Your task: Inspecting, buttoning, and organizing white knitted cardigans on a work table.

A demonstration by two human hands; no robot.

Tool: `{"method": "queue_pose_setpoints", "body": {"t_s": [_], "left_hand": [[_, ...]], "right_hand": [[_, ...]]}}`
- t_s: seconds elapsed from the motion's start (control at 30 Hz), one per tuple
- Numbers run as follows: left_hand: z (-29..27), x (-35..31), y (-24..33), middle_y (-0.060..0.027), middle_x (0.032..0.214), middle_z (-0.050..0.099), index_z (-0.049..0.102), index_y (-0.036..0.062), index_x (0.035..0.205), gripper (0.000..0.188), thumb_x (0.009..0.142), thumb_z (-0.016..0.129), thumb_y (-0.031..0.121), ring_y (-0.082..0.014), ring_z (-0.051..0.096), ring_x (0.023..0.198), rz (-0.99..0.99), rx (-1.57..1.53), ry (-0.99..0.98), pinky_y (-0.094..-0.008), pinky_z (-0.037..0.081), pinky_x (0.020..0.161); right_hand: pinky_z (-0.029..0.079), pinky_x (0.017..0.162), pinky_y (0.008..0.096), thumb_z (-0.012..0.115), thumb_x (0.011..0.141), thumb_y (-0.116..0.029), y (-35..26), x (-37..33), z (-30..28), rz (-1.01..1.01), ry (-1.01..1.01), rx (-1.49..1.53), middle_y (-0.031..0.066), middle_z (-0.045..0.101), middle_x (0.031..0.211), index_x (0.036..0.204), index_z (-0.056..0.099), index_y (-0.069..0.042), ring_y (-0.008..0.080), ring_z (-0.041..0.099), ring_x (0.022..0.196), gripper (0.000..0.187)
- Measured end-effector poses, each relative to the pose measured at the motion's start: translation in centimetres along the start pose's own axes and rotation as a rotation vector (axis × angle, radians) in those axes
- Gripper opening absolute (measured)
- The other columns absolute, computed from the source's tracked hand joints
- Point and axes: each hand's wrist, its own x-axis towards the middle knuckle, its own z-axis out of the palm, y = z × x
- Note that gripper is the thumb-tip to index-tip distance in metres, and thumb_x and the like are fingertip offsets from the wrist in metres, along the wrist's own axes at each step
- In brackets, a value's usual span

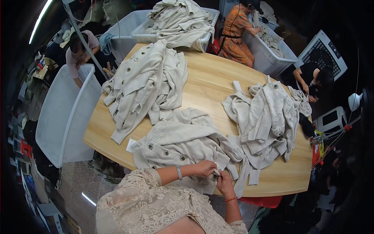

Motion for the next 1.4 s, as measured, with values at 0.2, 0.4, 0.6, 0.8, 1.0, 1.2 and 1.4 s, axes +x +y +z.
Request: {"method": "queue_pose_setpoints", "body": {"t_s": [0.2, 0.4, 0.6, 0.8, 1.0, 1.2, 1.4], "left_hand": [[-2.0, -0.8, 1.2, -0.0118, 0.076, 0.064, 0.063, 0.0012, 0.089, 0.024, 0.076, 0.065, 0.022, -0.0187, 0.06, 0.069, 0.031, -0.416, -0.033, -0.0331, 0.047, 0.064], [-3.0, -1.5, 2.7, -0.0058, 0.081, 0.065, 0.063, 0.0029, 0.094, 0.031, 0.083, 0.068, 0.032, -0.0092, 0.056, 0.074, -0.014, -0.434, -0.006, -0.027, 0.046, 0.067], [-3.8, -7.2, -1.0, -0.0113, 0.105, 0.06, 0.059, 0.0081, 0.11, 0.054, 0.063, 0.074, 0.028, -0.0265, 0.056, 0.101, 0.124, 0.22, 0.408, -0.0383, 0.042, 0.087], [-7.4, -15.7, -7.2, -0.0139, 0.125, 0.045, 0.052, 0.0102, 0.121, 0.069, 0.054, 0.068, 0.002, -0.0322, 0.04, 0.121, -0.252, 0.78, 0.522, -0.0521, 0.024, 0.103], [-8.9, -17.0, -7.3, -0.0099, 0.11, 0.051, 0.057, 0.0092, 0.101, 0.049, 0.054, 0.061, -0.003, -0.0305, 0.045, 0.113, -0.291, 0.719, 0.669, -0.0469, 0.032, 0.095], [-12.4, -14.4, -1.6, -0.0123, 0.097, 0.056, 0.055, 0.0055, 0.106, 0.041, 0.068, 0.071, 0.011, -0.0314, 0.057, 0.09, -0.051, 0.132, 1.025, -0.0354, 0.047, 0.078], [-9.7, -8.4, 12.0, -0.0099, 0.101, 0.057, 0.053, 0.0025, 0.11, 0.037, 0.077, 0.067, 0.012, -0.02, 0.056, 0.095, 0.399, -0.412, 0.547, -0.0311, 0.044, 0.086]], "right_hand": [[0.05, 0.062, 0.024, 0.056, 0.086, -0.003, -0.7, -0.2, -2.1, 0.39, -0.255, 0.541, 0.0038, 0.062, 0.075, 0.097, 0.06, 0.002, 0.0087, 0.06, 0.065, 0.013], [0.041, 0.055, 0.0199, 0.057, 0.09, -0.012, -2.4, 0.5, -3.8, 0.421, -0.133, 0.77, -0.0033, 0.057, 0.07, 0.091, 0.061, -0.002, 0.004, 0.051, 0.06, 0.011], [0.036, 0.054, 0.0178, 0.067, 0.087, -0.022, -2.6, 0.7, -6.3, 0.371, -0.009, 0.786, -0.0047, 0.056, 0.073, 0.088, 0.058, -0.006, 0.0019, 0.047, 0.061, 0.018], [0.042, 0.061, 0.0205, 0.062, 0.086, -0.008, -1.3, 1.2, -6.7, 0.429, 0.003, 0.837, -0.0034, 0.054, 0.078, 0.09, 0.053, -0.003, 0.0037, 0.049, 0.068, 0.011], [0.045, 0.074, 0.0221, 0.053, 0.084, 0.001, 2.2, 0.7, -6.6, 0.366, -0.042, 0.764, 0.001, 0.056, 0.093, 0.105, 0.054, -0.001, 0.0083, 0.053, 0.083, 0.021], [0.047, 0.078, 0.0304, 0.06, 0.073, 0.002, 0.1, 1.1, -6.2, 0.356, 0.108, 0.184, 0.0114, 0.049, 0.117, 0.13, 0.044, -0.003, 0.0206, 0.056, 0.089, 0.059], [0.043, 0.091, 0.0347, 0.077, 0.067, -0.014, -5.5, 3.8, -3.5, -0.095, 0.046, 0.107, 0.0125, 0.044, 0.133, 0.141, 0.03, -0.006, 0.0254, 0.05, 0.11, 0.089]]}}
